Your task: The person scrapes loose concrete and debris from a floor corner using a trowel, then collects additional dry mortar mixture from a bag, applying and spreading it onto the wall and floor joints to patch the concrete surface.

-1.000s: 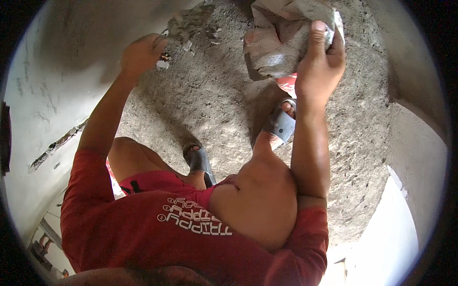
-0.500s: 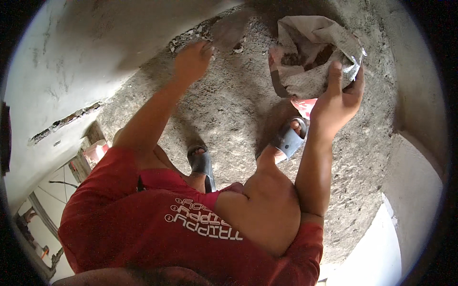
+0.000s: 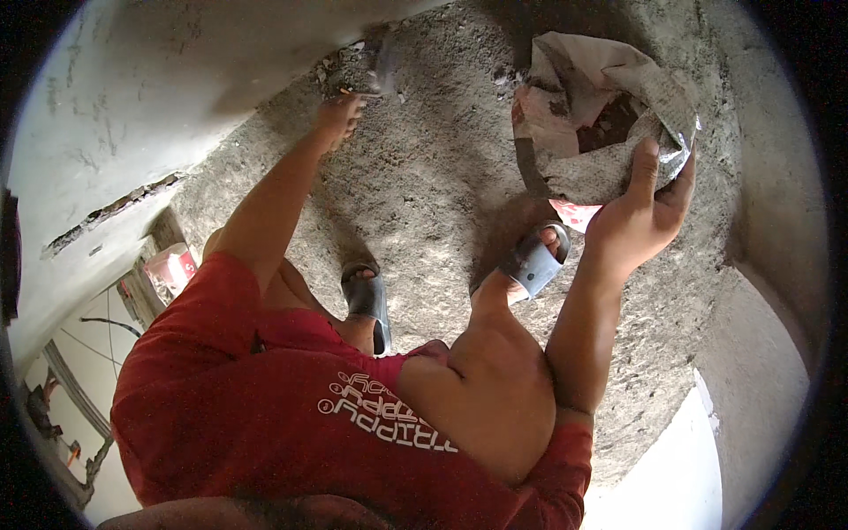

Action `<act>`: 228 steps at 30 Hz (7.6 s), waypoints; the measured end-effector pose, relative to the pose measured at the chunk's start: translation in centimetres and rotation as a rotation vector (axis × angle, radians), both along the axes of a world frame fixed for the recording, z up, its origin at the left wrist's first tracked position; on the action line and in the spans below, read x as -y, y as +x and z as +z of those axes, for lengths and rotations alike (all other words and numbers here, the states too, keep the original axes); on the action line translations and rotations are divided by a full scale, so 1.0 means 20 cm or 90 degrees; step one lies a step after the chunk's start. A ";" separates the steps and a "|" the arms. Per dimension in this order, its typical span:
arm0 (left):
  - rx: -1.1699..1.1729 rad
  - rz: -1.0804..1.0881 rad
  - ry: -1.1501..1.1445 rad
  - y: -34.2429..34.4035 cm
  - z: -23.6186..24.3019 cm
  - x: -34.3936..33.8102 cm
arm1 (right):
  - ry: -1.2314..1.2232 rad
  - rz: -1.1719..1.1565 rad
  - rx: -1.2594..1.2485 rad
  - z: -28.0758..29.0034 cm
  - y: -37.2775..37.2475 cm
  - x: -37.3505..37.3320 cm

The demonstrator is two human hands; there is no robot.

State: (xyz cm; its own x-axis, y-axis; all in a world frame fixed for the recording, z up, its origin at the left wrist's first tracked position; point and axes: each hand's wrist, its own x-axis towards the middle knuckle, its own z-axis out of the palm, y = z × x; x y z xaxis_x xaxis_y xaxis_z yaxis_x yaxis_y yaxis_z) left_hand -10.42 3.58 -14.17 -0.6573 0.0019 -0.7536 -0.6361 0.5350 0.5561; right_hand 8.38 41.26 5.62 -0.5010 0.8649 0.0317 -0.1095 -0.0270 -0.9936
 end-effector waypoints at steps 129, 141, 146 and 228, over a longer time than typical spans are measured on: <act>-0.382 -0.621 -0.631 -0.35 -0.08 0.50 | 0.104 -0.046 0.064 0.00 0.06 0.06; -0.431 -0.616 -0.643 -0.23 0.32 0.25 | 0.121 -0.058 0.104 0.01 0.06 0.03; -0.469 -0.663 -0.579 -0.22 0.57 0.04 | 0.149 -0.040 0.063 0.00 0.06 0.00; -0.371 -0.655 -0.666 -0.33 0.27 0.32 | 0.119 -0.046 0.026 -0.04 0.00 0.07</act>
State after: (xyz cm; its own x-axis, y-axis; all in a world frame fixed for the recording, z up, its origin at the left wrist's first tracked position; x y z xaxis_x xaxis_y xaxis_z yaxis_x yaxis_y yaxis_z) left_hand -16.98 -2.87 -8.83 -0.8910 0.2747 -0.3615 0.3882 0.8739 -0.2927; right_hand 8.33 39.93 4.80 -0.4417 0.8796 0.1767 -0.0647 0.1652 -0.9841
